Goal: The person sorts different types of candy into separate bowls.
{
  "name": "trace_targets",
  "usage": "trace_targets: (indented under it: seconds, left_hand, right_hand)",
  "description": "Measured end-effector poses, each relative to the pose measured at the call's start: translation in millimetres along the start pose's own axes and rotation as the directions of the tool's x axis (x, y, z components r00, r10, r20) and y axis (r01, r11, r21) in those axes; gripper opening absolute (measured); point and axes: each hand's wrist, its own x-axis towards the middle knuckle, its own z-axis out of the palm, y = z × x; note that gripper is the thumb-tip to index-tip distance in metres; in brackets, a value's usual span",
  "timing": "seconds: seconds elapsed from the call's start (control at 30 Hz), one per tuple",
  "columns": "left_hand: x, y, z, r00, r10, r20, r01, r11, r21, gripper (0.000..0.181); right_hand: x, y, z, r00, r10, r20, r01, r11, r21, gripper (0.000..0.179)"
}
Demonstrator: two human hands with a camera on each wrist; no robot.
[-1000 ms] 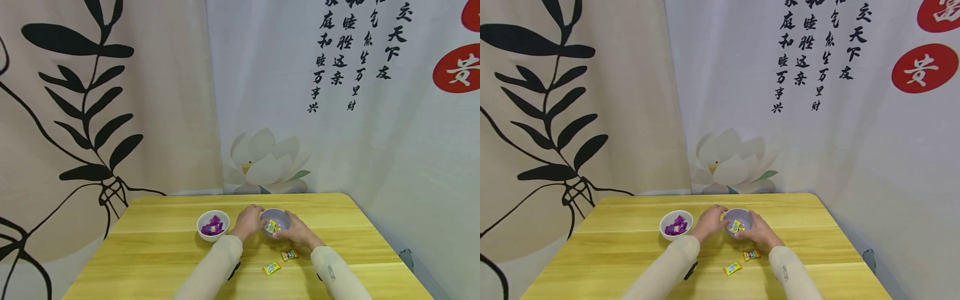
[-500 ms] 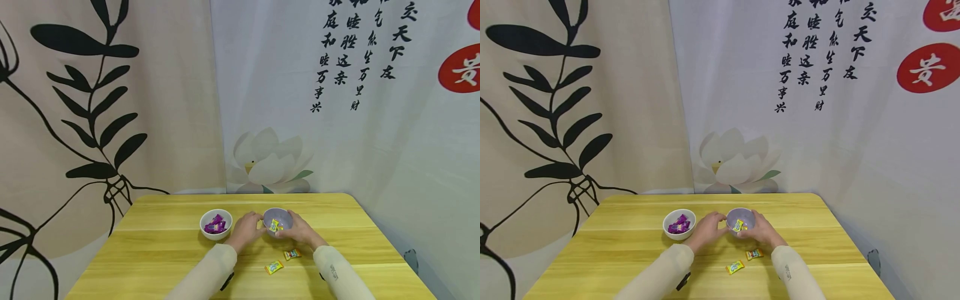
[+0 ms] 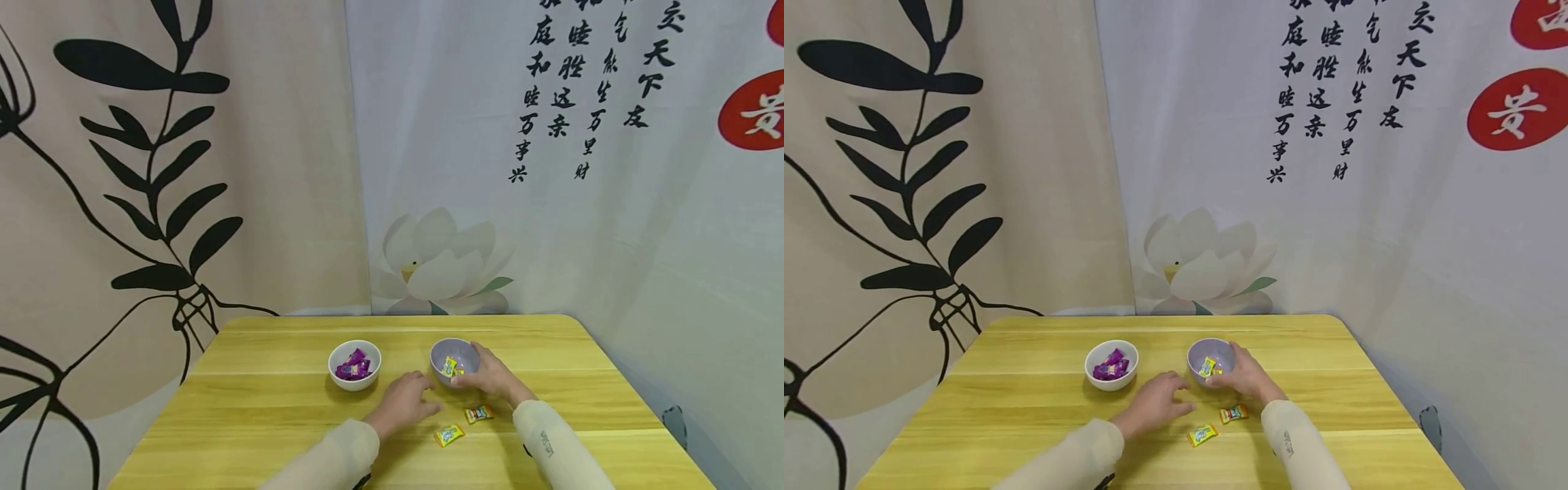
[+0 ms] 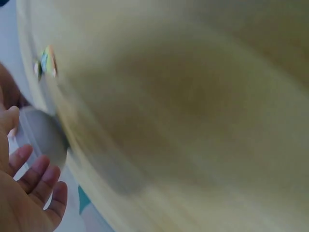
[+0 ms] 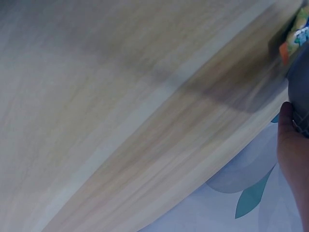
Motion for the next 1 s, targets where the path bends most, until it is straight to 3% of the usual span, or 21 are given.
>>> trace_targets:
  seconds: [0.13, 0.6, 1.0]
  left_hand:
    - [-6.7, 5.8, 8.6, 0.998, 0.053, 0.034, -0.053, 0.999, 0.010, 0.039]
    - [-21.8, 22.3, 17.2, 0.991, 0.054, 0.121, -0.061, 0.997, 0.054, 0.048]
    - [-21.1, 23.5, 23.2, 0.986, 0.130, 0.106, -0.145, 0.979, 0.144, 0.032]
  right_hand:
    - [0.4, -1, 0, 1.000, 0.008, -0.002, -0.008, 1.000, -0.003, 0.118]
    - [-1.5, -3, -2, 1.000, 0.007, -0.004, -0.007, 1.000, -0.006, 0.117]
    - [-0.1, -2, 0, 1.000, 0.012, -0.009, -0.012, 1.000, 0.005, 0.117]
